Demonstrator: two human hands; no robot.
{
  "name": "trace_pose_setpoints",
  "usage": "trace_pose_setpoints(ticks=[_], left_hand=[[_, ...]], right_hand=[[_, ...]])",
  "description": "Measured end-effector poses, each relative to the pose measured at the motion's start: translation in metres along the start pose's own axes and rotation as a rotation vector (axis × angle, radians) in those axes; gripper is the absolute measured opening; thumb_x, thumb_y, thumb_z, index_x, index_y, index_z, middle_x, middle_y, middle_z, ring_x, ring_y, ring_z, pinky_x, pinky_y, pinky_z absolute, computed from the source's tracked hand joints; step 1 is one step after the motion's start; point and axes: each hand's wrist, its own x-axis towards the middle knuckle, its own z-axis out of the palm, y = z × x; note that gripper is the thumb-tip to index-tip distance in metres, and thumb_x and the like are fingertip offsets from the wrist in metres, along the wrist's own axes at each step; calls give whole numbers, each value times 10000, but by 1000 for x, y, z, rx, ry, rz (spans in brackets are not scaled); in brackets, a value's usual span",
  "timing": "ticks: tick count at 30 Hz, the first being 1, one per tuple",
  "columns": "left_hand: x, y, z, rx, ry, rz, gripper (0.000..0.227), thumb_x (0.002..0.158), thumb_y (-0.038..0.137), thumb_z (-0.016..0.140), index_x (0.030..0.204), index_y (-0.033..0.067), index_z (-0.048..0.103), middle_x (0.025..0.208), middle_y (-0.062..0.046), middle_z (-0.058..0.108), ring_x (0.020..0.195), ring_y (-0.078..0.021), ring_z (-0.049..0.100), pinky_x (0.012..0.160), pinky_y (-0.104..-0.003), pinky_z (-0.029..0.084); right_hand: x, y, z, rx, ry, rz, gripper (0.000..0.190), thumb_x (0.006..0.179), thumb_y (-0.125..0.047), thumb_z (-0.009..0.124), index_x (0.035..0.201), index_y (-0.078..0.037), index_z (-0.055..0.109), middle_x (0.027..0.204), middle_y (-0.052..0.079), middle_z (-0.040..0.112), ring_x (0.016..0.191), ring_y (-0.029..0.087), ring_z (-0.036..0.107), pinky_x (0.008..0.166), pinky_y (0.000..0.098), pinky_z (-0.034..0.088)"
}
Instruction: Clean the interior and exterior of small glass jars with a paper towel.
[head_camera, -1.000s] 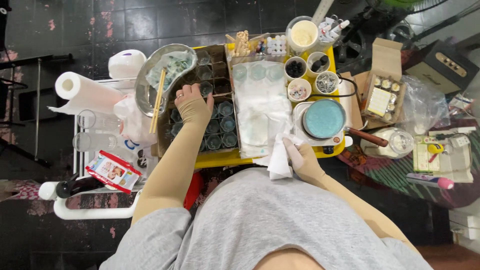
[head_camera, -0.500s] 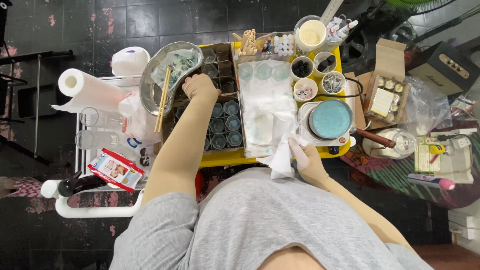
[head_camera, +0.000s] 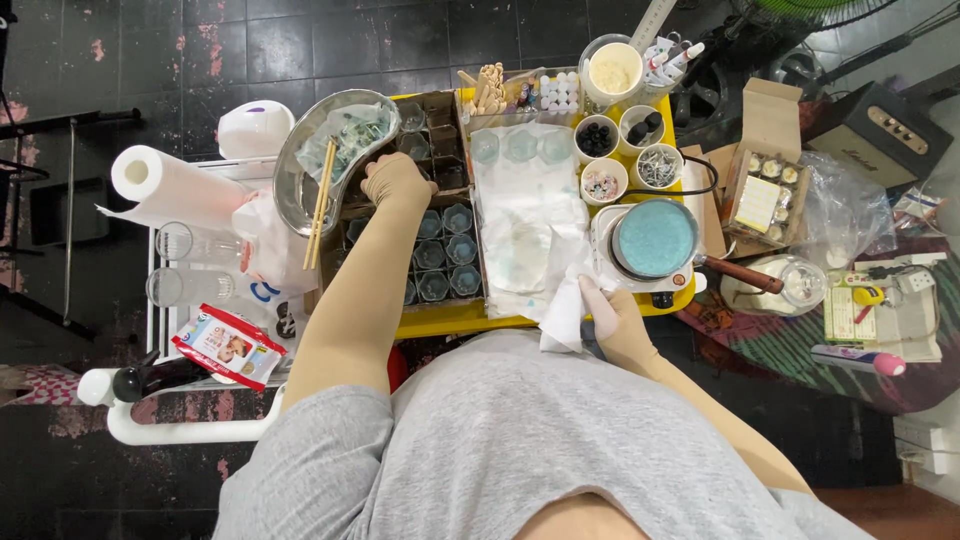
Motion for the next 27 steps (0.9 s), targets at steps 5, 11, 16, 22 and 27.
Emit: trace_pose_setpoints(ticks=[5, 11, 16, 22, 27], left_hand=[[4, -3, 6, 48, 49, 51, 763, 706, 565, 897, 1223, 53, 668, 1228, -94, 655, 1181, -293, 591, 896, -458, 514], [21, 10, 12, 221, -22, 18, 756, 750, 677, 826, 1075, 1, 731, 1064, -107, 706, 990, -247, 672, 813, -414, 508], [11, 2, 7, 239, 11, 19, 802, 699, 718, 836, 1012, -10, 715, 1013, -118, 685, 974, -254, 654, 767, -388, 505], [-47, -55, -24, -33, 342, 285, 625, 745, 590, 847, 996, 33, 715, 983, -142, 692, 961, -300, 670, 776, -422, 535], [-66, -91, -5, -1140, -288, 353, 424, 898, 399, 702, 1158, 64, 694, 1026, -80, 763, 905, -212, 679, 728, -315, 510]], right_hand=[[4, -2, 0, 47, -39, -31, 353, 1029, -263, 495, 1004, 6, 722, 858, 30, 742, 771, 79, 650, 660, 261, 498], [14, 20, -7, -65, -48, -70, 414, 1060, -267, 515, 904, 54, 726, 778, 66, 740, 725, 98, 623, 651, 282, 475], [10, 5, -4, -106, -45, -78, 458, 1046, -281, 513, 818, 60, 718, 712, 55, 742, 681, 92, 625, 647, 283, 469], [9, 16, -14, -92, 9, -12, 493, 1061, -288, 530, 765, 69, 696, 692, 51, 695, 672, 87, 564, 638, 287, 438], [8, -15, 0, -76, -49, -55, 418, 1032, -276, 531, 803, 41, 679, 704, 13, 697, 671, 63, 580, 633, 260, 448]])
